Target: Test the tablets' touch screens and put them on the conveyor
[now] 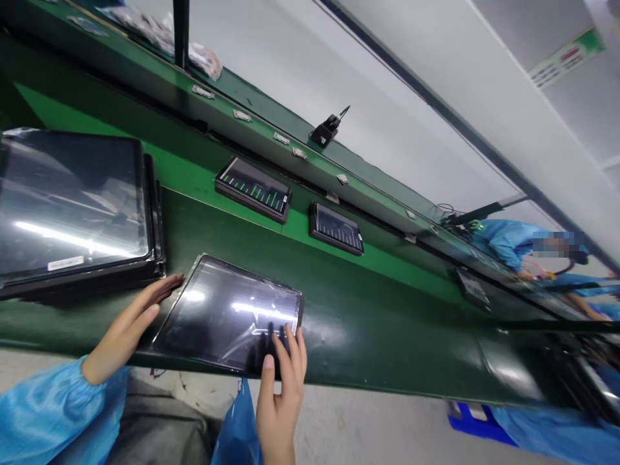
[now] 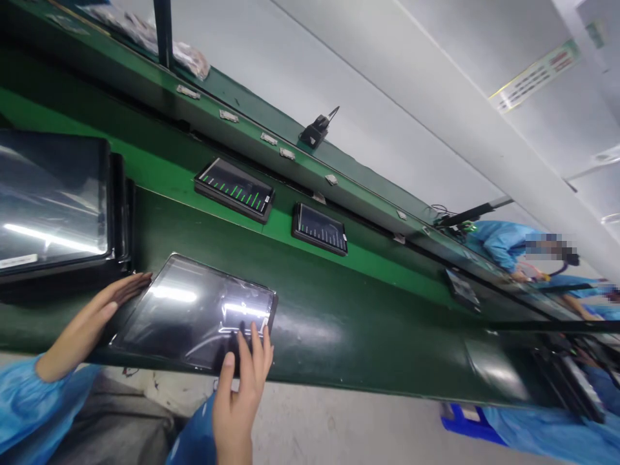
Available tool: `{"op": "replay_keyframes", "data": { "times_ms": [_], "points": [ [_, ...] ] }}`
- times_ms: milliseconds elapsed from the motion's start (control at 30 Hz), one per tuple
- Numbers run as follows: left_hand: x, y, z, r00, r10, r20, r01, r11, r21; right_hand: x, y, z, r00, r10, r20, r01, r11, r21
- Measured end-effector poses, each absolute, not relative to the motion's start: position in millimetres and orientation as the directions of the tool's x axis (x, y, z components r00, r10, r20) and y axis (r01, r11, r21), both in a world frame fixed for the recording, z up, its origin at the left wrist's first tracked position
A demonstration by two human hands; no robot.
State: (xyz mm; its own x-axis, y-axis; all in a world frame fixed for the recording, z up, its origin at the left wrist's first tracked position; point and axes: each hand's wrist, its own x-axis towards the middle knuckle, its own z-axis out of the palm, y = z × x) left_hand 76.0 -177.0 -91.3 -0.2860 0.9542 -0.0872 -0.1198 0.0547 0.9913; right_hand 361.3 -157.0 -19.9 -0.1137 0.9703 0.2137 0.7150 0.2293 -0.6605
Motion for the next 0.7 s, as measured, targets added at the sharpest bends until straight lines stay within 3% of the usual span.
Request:
{"op": "replay_keyframes", "data": {
  "times_ms": [433, 700],
  "points": [
    [75, -176, -93, -0.266, 0.961, -0.071, -0.057, 0.058, 0.997, 361, -148, -22, -0.072, 0.984, 0.164, 0.747, 0.162, -0.645],
    [74, -178, -91, -0.267, 0.960, -0.083, -0.034, 0.076, 0.997, 368, -135, -13, -0.060, 0.977, 0.204, 0.772, 0.175, -0.612]
  ]
}}
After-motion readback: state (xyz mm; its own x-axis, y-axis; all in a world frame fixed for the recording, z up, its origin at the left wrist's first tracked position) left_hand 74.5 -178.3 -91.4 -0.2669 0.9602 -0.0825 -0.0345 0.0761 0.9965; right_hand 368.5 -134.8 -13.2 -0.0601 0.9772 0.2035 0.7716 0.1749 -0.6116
